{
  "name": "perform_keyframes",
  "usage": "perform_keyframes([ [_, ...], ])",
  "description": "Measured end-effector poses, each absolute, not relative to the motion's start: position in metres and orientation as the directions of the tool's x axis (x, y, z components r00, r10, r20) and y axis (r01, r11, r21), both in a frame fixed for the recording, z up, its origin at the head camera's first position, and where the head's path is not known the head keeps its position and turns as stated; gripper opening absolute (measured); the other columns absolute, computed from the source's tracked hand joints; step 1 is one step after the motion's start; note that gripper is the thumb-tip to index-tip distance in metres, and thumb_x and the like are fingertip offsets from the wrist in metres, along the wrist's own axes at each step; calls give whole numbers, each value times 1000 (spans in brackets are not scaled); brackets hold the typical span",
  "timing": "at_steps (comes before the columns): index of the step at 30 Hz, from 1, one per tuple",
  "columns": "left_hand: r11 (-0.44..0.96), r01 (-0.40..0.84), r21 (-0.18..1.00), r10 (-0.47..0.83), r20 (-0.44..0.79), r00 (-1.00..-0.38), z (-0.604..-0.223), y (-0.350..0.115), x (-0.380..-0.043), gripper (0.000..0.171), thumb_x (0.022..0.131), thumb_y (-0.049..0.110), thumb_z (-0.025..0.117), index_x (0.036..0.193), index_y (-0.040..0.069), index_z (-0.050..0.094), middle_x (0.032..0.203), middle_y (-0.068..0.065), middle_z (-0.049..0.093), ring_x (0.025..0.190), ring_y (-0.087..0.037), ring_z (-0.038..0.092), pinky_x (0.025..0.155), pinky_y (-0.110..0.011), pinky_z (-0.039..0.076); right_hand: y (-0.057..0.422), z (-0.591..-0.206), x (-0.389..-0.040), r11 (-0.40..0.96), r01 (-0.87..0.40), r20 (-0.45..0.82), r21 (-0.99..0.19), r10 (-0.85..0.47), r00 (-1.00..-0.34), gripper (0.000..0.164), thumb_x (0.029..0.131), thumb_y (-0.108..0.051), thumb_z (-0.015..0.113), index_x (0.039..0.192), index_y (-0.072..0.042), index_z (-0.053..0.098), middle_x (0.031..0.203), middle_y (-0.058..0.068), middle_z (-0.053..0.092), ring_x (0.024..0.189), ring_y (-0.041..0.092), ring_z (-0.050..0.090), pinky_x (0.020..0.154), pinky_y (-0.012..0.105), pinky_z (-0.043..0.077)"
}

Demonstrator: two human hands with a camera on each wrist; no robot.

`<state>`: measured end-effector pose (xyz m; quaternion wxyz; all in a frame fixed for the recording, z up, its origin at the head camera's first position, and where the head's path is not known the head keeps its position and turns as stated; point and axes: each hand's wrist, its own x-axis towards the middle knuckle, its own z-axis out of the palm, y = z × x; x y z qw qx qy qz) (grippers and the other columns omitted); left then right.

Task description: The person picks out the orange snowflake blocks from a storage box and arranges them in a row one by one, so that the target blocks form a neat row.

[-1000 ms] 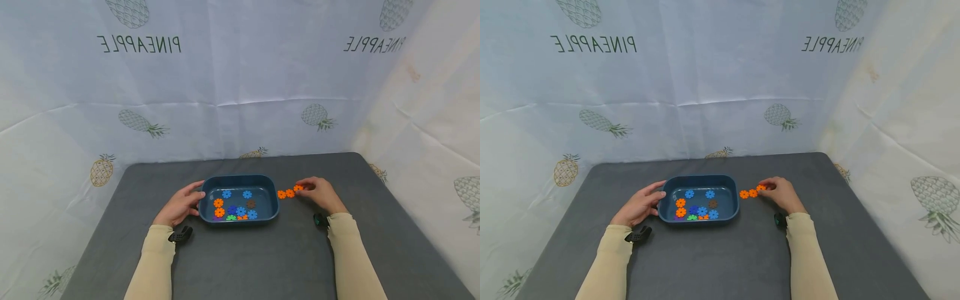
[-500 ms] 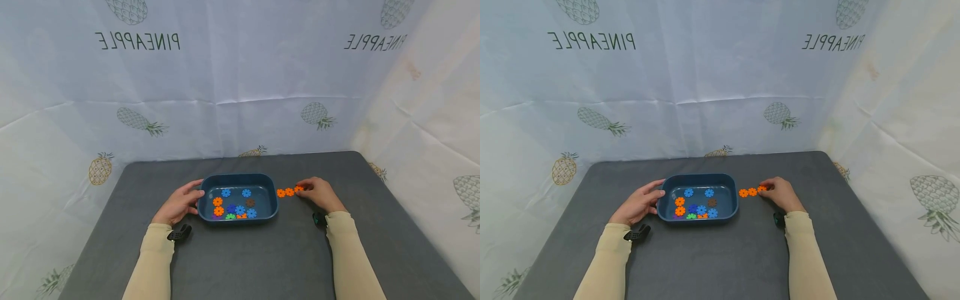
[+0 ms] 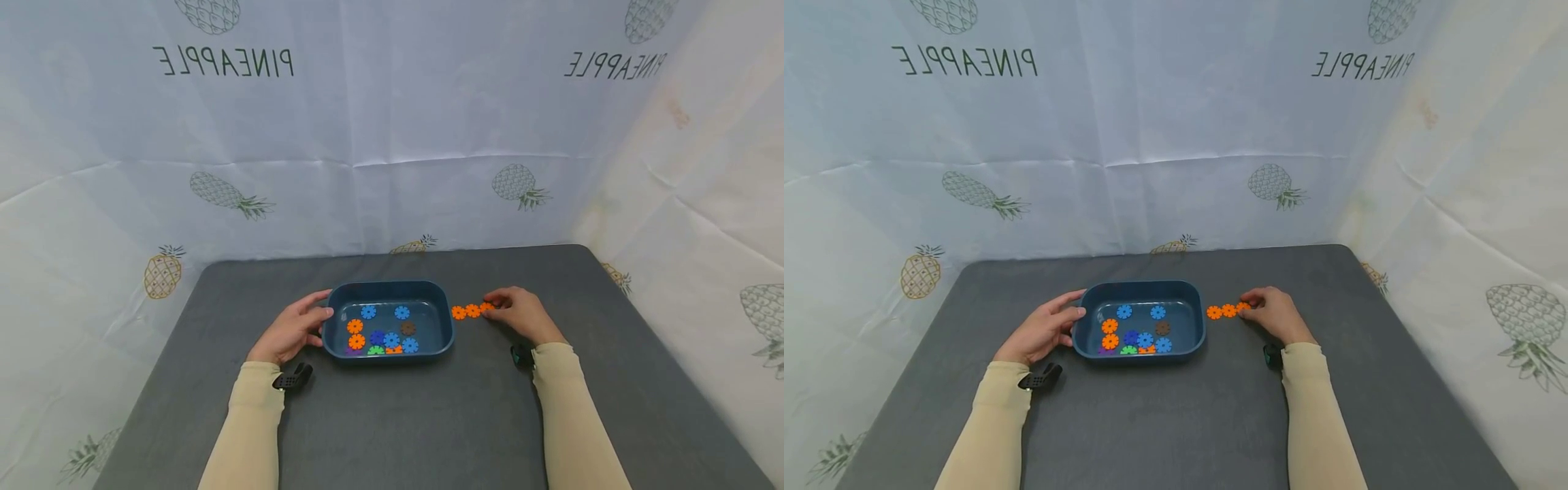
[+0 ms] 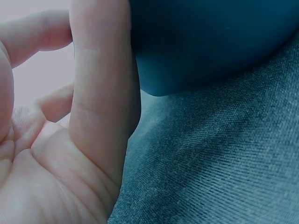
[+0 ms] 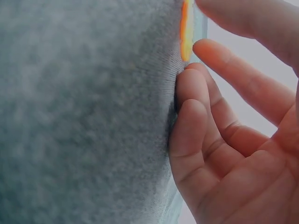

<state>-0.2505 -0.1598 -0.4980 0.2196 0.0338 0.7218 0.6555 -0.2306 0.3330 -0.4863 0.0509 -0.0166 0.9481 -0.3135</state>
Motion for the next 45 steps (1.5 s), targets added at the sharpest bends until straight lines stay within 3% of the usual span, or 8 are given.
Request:
perform_keyframes([
  [9, 110, -234, 966, 352, -258, -900, -497, -160, -251, 70, 107, 32, 70, 168, 21, 38, 139, -22, 63, 92, -23, 70, 69, -30, 65, 314, -457, -219, 788, -84, 38, -610, -77, -996, 41, 104, -34, 75, 138, -10, 72, 128, 15, 72, 109, 31, 69, 93, 54, 60],
  [19, 101, -236, 966, 348, -257, -902, -500, -160, -250, 68, 107, 30, 69, 167, 22, 40, 135, -21, 66, 90, -21, 70, 68, -30, 65, 236, -406, -237, 757, -309, 29, -576, -359, -933, 32, 105, -13, 71, 137, -11, 73, 128, 9, 74, 111, 25, 69, 99, 51, 61],
  [28, 99, -228, 969, 354, -248, -902, -499, -163, -250, 67, 106, 32, 70, 166, 21, 42, 135, -21, 66, 91, -22, 70, 69, -30, 65, 170, -392, -248, 736, -561, -198, -378, -656, -728, 32, 102, -10, 75, 134, -10, 75, 128, 9, 73, 107, 19, 68, 95, 38, 61],
  [33, 93, -228, 969, 354, -246, -902, -497, -164, -250, 66, 106, 32, 71, 165, 21, 44, 131, -20, 66, 88, -22, 69, 69, -30, 65, 150, -396, -246, 704, -627, -324, -335, -711, -624, 31, 100, -7, 76, 131, -11, 77, 125, 6, 76, 106, 17, 69, 96, 38, 61],
  [37, 86, -238, 967, 354, -253, -901, -498, -163, -250, 65, 106, 32, 71, 164, 21, 45, 122, -16, 69, 85, -20, 69, 68, -29, 65, 138, -400, -242, 659, -682, -371, -316, -748, -550, 28, 100, -4, 75, 125, -15, 80, 118, 4, 77, 96, 13, 67, 89, 33, 61],
  [41, 85, -237, 968, 364, -251, -897, -499, -164, -251, 67, 106, 32, 70, 166, 20, 42, 119, -14, 69, 83, -19, 68, 67, -29, 65, 130, -405, -239, 629, -726, -399, -277, -763, -508, 23, 100, -6, 75, 117, -20, 83, 111, -1, 77, 88, 9, 61, 81, 26, 58],
  [45, 85, -236, 968, 357, -251, -900, -499, -164, -251, 65, 106, 31, 71, 165, 22, 44, 117, -14, 68, 83, -20, 67, 67, -30, 64, 126, -413, -239, 604, -765, -426, -224, -767, -481, 27, 100, -4, 75, 111, -27, 83, 109, -5, 76, 91, 7, 62, 81, 24, 59],
])
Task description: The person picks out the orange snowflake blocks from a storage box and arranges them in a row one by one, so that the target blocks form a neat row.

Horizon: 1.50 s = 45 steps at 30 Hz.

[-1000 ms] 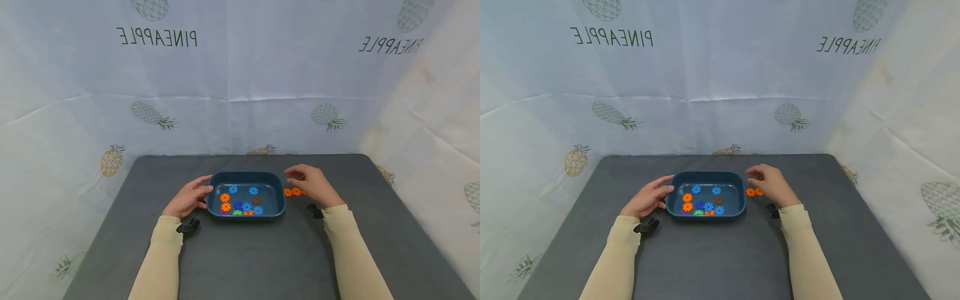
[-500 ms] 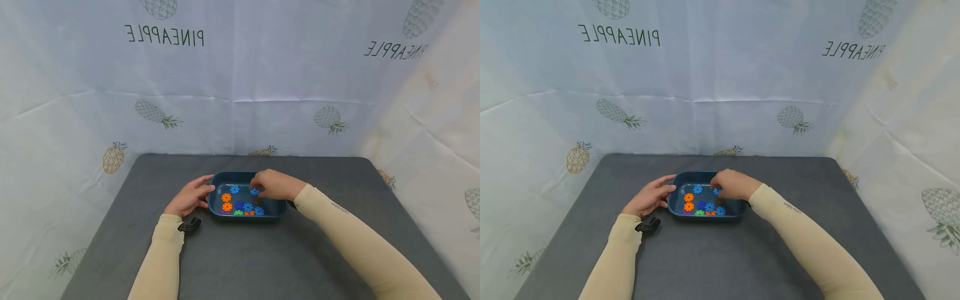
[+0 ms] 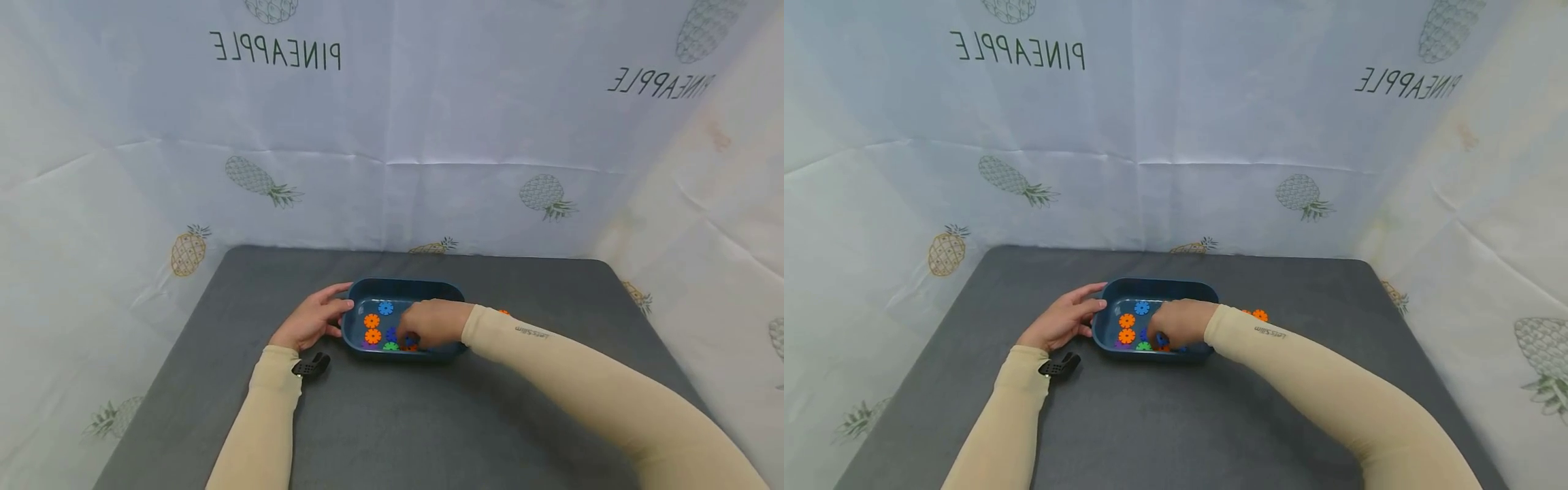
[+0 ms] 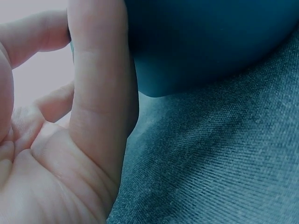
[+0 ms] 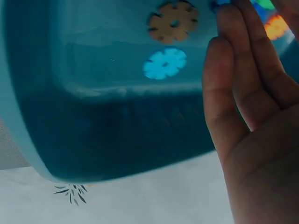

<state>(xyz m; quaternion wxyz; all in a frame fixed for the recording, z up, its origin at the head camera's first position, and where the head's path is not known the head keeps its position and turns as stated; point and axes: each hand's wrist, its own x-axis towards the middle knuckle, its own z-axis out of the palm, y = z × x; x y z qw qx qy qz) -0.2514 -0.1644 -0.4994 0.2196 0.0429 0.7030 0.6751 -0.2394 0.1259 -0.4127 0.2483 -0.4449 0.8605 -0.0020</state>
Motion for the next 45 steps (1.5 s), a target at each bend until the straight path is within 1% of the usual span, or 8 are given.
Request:
perform_keyframes([
  [3, 92, -234, 968, 352, -252, -902, -499, -166, -252, 64, 106, 31, 71, 164, 23, 45, 115, -13, 68, 84, -21, 66, 67, -30, 64, 124, -418, -241, 586, -789, -428, -184, -770, -473, 33, 99, 0, 74, 113, -29, 81, 112, -7, 75, 96, 8, 62, 83, 26, 60],
  [7, 95, -240, 966, 356, -258, -898, -497, -166, -252, 66, 106, 32, 72, 165, 23, 44, 116, -13, 67, 85, -21, 66, 67, -30, 64, 121, -424, -243, 574, -803, -427, -159, -774, -469, 37, 97, 1, 76, 117, -30, 79, 112, -7, 73, 96, 8, 62, 84, 27, 61],
  [15, 96, -237, 967, 358, -256, -898, -495, -164, -253, 67, 106, 31, 72, 165, 21, 44, 117, -14, 64, 86, -21, 63, 67, -29, 64, 120, -426, -245, 553, -828, -385, -89, -786, -484, 36, 97, -15, 83, 130, -28, 77, 115, -6, 75, 99, 9, 64, 91, 29, 63],
  [24, 101, -233, 967, 354, -254, -900, -493, -165, -252, 67, 106, 32, 72, 166, 21, 43, 119, -16, 64, 87, -22, 63, 67, -29, 64, 116, -425, -246, 572, -817, -384, -73, -772, -507, 30, 98, -18, 82, 126, -25, 78, 113, -6, 77, 100, 11, 67, 91, 31, 63],
  [30, 94, -235, 967, 364, -254, -896, -495, -165, -253, 67, 106, 31, 71, 166, 21, 43, 116, -14, 66, 86, -21, 64, 67, -29, 64, 110, -425, -245, 567, -820, -391, -77, -774, -498, 21, 98, -18, 82, 118, -22, 78, 102, -8, 76, 89, 9, 64, 81, 28, 61],
  [36, 99, -228, 969, 361, -248, -899, -493, -165, -253, 68, 106, 34, 72, 166, 20, 43, 122, -18, 67, 87, -22, 65, 67, -29, 64, 106, -425, -246, 566, -821, -395, -78, -773, -496, 7, 100, -19, 81, 107, -21, 78, 92, -9, 70, 79, 9, 58, 73, 25, 57],
  [41, 99, -229, 968, 357, -250, -900, -494, -164, -253, 67, 106, 33, 72, 165, 20, 44, 121, -18, 68, 87, -22, 64, 67, -29, 64, 107, -426, -251, 603, -787, -413, -131, -755, -510, 18, 97, -16, 82, 115, -18, 79, 100, -7, 74, 86, 11, 62, 86, 29, 62],
  [45, 99, -232, 968, 354, -252, -901, -498, -165, -254, 67, 106, 32, 72, 165, 20, 44, 117, -16, 67, 86, -21, 64, 68, -29, 64, 112, -424, -257, 629, -751, -411, -201, -750, -518, 19, 94, -20, 85, 111, -19, 77, 95, -8, 71, 83, 10, 62, 84, 28, 61],
])
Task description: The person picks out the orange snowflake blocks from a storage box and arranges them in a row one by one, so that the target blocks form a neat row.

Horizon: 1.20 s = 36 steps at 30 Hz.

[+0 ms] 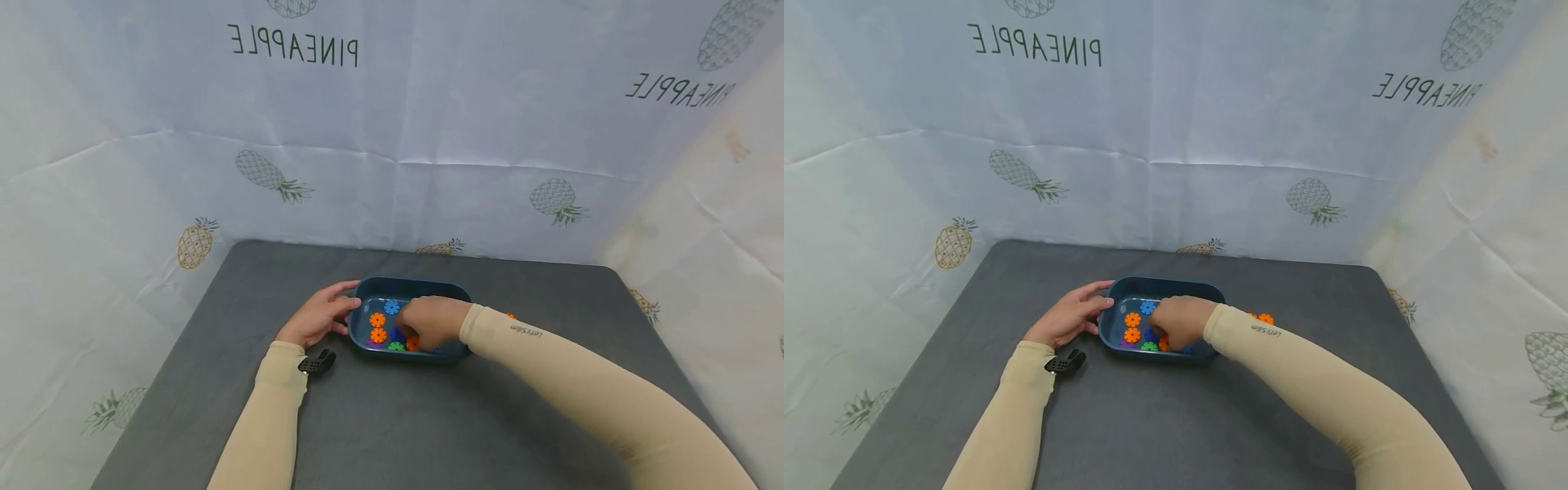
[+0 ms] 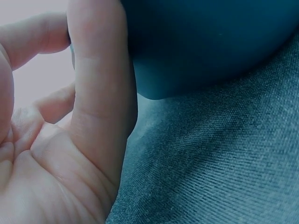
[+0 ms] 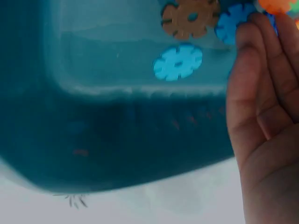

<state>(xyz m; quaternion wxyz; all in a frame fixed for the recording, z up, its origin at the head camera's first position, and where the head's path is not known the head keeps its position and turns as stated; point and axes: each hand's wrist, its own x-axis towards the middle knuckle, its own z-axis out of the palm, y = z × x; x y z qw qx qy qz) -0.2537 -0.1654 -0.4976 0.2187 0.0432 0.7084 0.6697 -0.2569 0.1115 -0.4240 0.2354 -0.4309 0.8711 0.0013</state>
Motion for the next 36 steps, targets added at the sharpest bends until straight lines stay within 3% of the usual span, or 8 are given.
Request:
perform_keyframes([
  [4, 107, -230, 967, 351, -253, -901, -499, -164, -253, 66, 107, 30, 70, 166, 20, 43, 117, -16, 67, 87, -22, 64, 68, -30, 64, 119, -419, -262, 635, -729, -382, -254, -759, -528, 16, 93, -23, 85, 104, -20, 73, 88, -9, 68, 77, 9, 61, 76, 27, 57],
  [8, 110, -239, 965, 343, -263, -902, -500, -163, -251, 65, 106, 30, 70, 165, 22, 44, 122, -17, 67, 89, -23, 64, 69, -32, 64, 124, -414, -264, 638, -720, -356, -273, -763, -540, 23, 93, -21, 84, 114, -18, 75, 92, -8, 69, 79, 9, 60, 76, 27, 56],
  [14, 109, -240, 965, 345, -263, -901, -502, -162, -248, 65, 106, 31, 71, 165, 21, 44, 122, -17, 69, 87, -22, 65, 68, -32, 64, 131, -404, -266, 629, -722, -321, -289, -774, -546, 25, 95, -18, 81, 119, -16, 78, 107, -5, 72, 99, 19, 68, 90, 34, 60],
  [21, 101, -228, 968, 354, -249, -901, -502, -164, -248, 64, 107, 30, 69, 165, 21, 44, 140, -22, 66, 96, -24, 71, 69, -31, 65, 143, -385, -262, 638, -665, -275, -387, -769, -577, 30, 98, -17, 76, 128, -14, 77, 119, -2, 74, 112, 25, 69, 99, 38, 60],
  [29, 109, -212, 971, 357, -237, -904, -500, -164, -252, 67, 107, 32, 70, 166, 19, 42, 149, -24, 61, 98, -23, 72, 69, -30, 64, 177, -390, -254, 615, -550, -99, -565, -712, -695, 29, 100, -21, 77, 129, -21, 77, 123, -6, 71, 106, 15, 68, 98, 34, 60],
  [36, 111, -215, 970, 362, -241, -900, -497, -163, -252, 66, 108, 30, 68, 168, 21, 40, 148, -23, 61, 98, -22, 72, 68, -30, 63, 210, -406, -236, 575, -379, 2, -725, -549, -836, 33, 98, -25, 82, 130, -21, 78, 123, -5, 72, 102, 15, 68, 94, 33, 61],
])
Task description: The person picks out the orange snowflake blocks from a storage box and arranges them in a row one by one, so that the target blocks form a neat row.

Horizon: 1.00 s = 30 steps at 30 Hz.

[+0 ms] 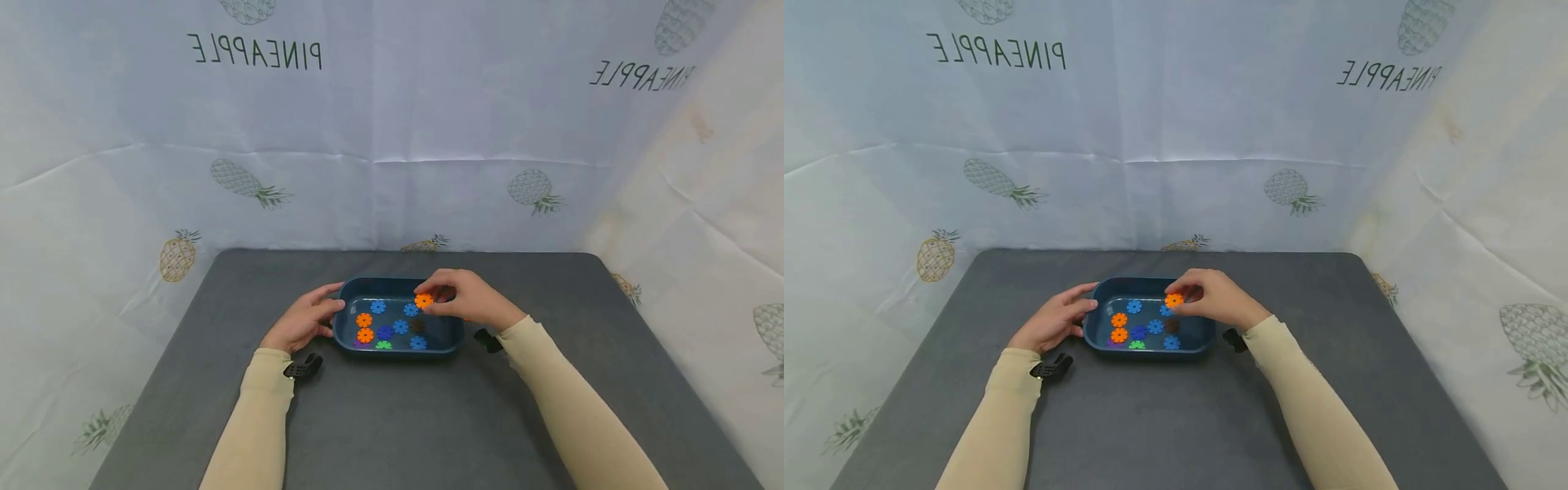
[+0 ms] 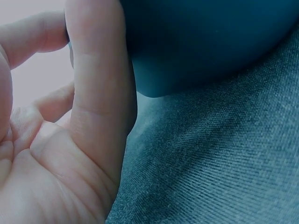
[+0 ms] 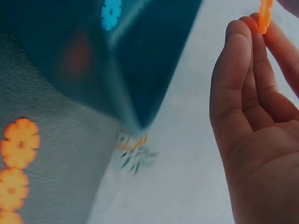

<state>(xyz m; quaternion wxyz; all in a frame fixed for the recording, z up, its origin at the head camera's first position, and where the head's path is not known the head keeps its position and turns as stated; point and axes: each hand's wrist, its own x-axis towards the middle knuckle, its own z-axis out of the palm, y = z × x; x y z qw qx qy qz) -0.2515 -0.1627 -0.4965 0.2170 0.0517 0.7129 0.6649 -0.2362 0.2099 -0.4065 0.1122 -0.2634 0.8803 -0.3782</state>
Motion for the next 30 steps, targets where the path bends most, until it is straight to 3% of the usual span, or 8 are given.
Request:
perform_keyframes([
  [5, 117, -202, 972, 355, -231, -906, -497, -162, -253, 67, 108, 31, 68, 168, 22, 39, 144, -21, 64, 98, -21, 71, 68, -30, 63, 243, -424, -227, 548, -280, 64, -788, -379, -923, 40, 97, -31, 84, 133, -16, 77, 125, 1, 72, 104, 20, 69, 92, 35, 62],
  [11, 135, -198, 971, 343, -233, -910, -501, -166, -252, 70, 107, 33, 69, 169, 21, 37, 134, -21, 68, 94, -22, 69, 69, -30, 63, 286, -449, -223, 581, -151, 38, -800, -201, -979, 44, 96, -39, 83, 135, -19, 75, 125, 4, 73, 103, 26, 70, 88, 43, 63],
  [17, 136, -224, 965, 341, -257, -904, -503, -168, -250, 72, 107, 35, 70, 169, 21, 37, 127, -15, 69, 92, -22, 67, 71, -31, 63, 319, -464, -219, 651, -83, 20, -755, -103, -994, 41, 99, -36, 81, 136, -19, 74, 125, 9, 73, 105, 27, 70, 91, 40, 60],
  [30, 129, -250, 960, 341, -280, -898, -498, -162, -250, 70, 107, 34, 69, 168, 20, 38, 132, -15, 66, 93, -20, 69, 71, -28, 63, 352, -482, -217, 765, -3, -13, -644, -15, -1000, 41, 103, -28, 77, 140, -11, 72, 139, 20, 66, 121, 38, 65, 104, 61, 54],
])
